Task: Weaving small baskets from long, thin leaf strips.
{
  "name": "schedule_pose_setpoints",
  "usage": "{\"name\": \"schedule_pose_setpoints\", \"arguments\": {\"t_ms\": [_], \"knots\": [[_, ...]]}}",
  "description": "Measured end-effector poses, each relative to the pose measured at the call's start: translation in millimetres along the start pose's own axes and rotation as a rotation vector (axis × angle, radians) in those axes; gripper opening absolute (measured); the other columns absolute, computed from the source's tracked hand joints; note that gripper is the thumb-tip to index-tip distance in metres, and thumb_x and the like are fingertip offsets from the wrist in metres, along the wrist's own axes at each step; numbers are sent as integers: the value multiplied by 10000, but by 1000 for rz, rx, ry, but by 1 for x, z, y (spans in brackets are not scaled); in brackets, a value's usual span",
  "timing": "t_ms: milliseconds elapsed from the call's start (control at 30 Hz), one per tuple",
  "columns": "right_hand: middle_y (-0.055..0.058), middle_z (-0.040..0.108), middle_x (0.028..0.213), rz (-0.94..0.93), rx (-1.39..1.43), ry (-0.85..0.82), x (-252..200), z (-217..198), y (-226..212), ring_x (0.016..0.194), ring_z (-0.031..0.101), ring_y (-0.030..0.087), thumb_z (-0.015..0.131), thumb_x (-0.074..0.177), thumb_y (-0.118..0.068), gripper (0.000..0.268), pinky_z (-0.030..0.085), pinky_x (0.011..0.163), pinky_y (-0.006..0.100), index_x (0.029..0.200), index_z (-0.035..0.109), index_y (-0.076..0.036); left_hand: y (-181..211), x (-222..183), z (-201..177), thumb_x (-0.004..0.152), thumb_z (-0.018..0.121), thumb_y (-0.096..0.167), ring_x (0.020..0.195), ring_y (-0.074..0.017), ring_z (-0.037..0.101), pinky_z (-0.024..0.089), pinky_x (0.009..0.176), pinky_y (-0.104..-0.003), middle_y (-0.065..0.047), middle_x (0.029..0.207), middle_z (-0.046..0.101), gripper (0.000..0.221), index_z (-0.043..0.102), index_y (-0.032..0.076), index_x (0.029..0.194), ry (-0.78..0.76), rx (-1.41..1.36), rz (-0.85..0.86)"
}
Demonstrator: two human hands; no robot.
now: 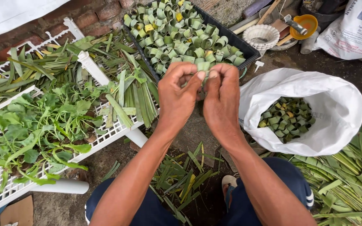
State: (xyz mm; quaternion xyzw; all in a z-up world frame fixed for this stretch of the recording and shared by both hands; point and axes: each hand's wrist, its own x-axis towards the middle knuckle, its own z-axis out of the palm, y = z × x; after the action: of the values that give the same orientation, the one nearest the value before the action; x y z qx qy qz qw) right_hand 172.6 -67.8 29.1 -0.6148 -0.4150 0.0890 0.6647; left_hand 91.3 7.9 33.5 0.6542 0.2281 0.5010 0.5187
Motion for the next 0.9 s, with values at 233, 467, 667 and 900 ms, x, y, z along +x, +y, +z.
{"name": "schedule_pose_setpoints", "arguments": {"t_ms": [233,467,667,900], "knots": [[27,513,896,42,166,238,23,-8,-2,866,562,141,414,1095,-122,148,461,715,290,1138,536,-51,-4,12,53,926,705,-1,696,-84,697,540,456,-210,-84,1016,656,49,728,3,969,49,12,168],[60,589,937,369,598,437,44,-47,10,715,597,167,401,1028,23,204,534,577,299,944,534,-107,3,66,3,986,675,41,564,-91,606,509,424,-164,-88,930,730,45,700,78,989,156,117,-234],[63,564,953,144,466,156,23,-29,9,605,546,144,496,1073,-86,42,440,489,260,1039,521,-93,-55,161,-62,919,715,-33,610,-111,682,612,424,-172,-180,1067,698,375,619,-119,1271,-14,207,-434],[40,495,782,-13,278,24,12,-41,-7,520,379,83,510,1130,-225,115,279,441,227,1154,472,-119,-32,99,-110,994,625,79,515,-37,643,539,407,-138,-187,1240,739,126,743,35,980,85,260,-296]]}}
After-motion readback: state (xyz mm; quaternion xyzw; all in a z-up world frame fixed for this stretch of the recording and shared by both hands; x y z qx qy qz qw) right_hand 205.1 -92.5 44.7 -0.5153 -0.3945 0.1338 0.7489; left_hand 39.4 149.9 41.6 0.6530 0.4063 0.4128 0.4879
